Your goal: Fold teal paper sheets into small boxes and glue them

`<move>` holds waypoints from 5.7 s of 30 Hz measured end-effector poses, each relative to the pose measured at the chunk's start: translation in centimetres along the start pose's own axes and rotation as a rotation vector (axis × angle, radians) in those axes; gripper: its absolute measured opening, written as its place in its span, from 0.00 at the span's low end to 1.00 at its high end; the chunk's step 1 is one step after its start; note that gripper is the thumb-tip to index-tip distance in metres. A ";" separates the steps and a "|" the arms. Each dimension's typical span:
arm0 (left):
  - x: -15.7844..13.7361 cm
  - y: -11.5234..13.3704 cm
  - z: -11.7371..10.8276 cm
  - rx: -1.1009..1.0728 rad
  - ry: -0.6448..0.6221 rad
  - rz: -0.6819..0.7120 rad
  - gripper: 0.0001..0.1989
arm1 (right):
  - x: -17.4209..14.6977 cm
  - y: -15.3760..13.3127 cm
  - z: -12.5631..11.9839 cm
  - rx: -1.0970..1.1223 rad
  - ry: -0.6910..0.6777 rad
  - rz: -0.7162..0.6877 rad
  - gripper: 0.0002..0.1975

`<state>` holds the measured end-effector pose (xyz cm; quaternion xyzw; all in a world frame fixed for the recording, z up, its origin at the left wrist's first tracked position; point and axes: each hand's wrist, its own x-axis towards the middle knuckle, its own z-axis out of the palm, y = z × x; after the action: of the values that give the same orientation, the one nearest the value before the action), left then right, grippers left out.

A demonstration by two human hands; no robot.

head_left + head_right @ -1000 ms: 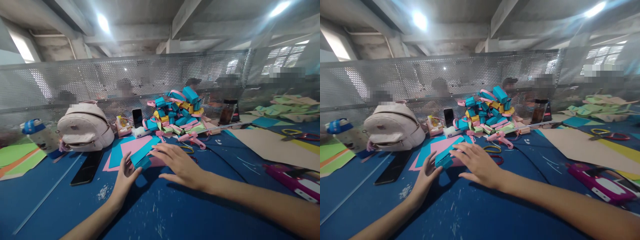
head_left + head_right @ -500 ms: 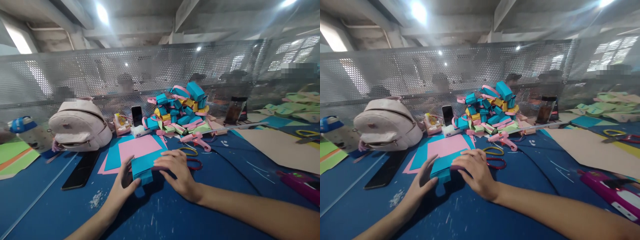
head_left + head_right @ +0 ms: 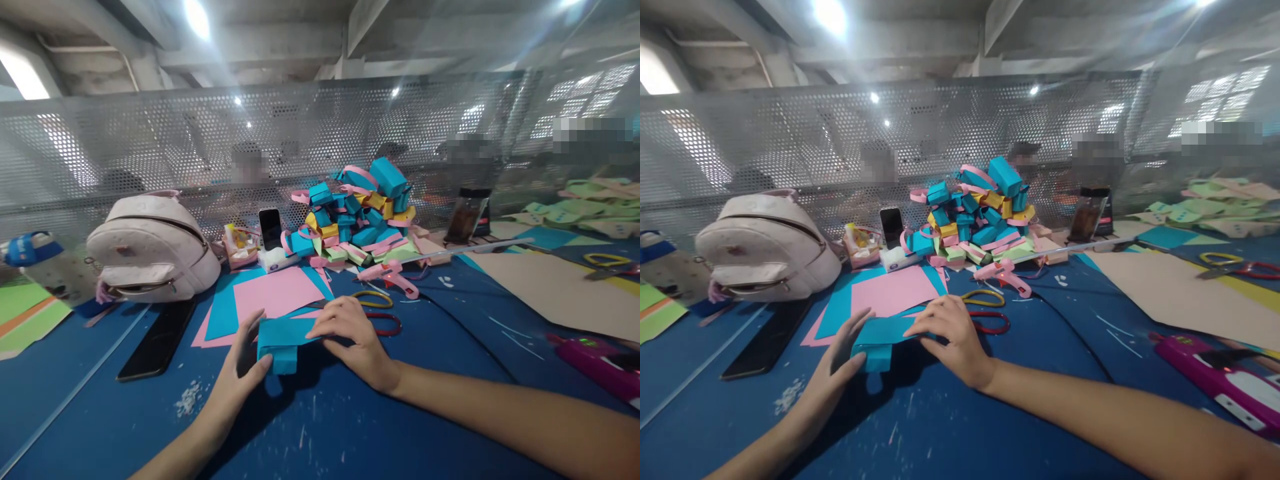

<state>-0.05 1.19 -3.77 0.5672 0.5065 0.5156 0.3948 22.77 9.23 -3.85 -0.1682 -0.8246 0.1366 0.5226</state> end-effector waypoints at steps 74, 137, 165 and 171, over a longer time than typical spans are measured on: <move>-0.3 -0.8 -0.3 0.077 -0.035 0.064 0.30 | -0.3 -2.5 -0.2 0.075 -0.323 -0.116 0.29; -0.6 -0.2 0.5 0.078 -0.095 0.064 0.28 | -0.4 -2.2 0.0 0.089 -0.345 -0.145 0.24; 0.1 -1.4 -0.1 0.062 0.012 0.111 0.35 | -0.5 -2.3 0.0 -0.166 -0.095 -0.026 0.17; -0.7 -0.7 0.6 0.147 0.056 0.168 0.39 | -0.4 -2.4 0.0 -0.153 -0.124 -0.099 0.15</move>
<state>0.42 0.68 -4.64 0.6204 0.5046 0.5239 0.2933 22.64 6.90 -3.24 -0.1578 -0.8706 0.0574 0.4624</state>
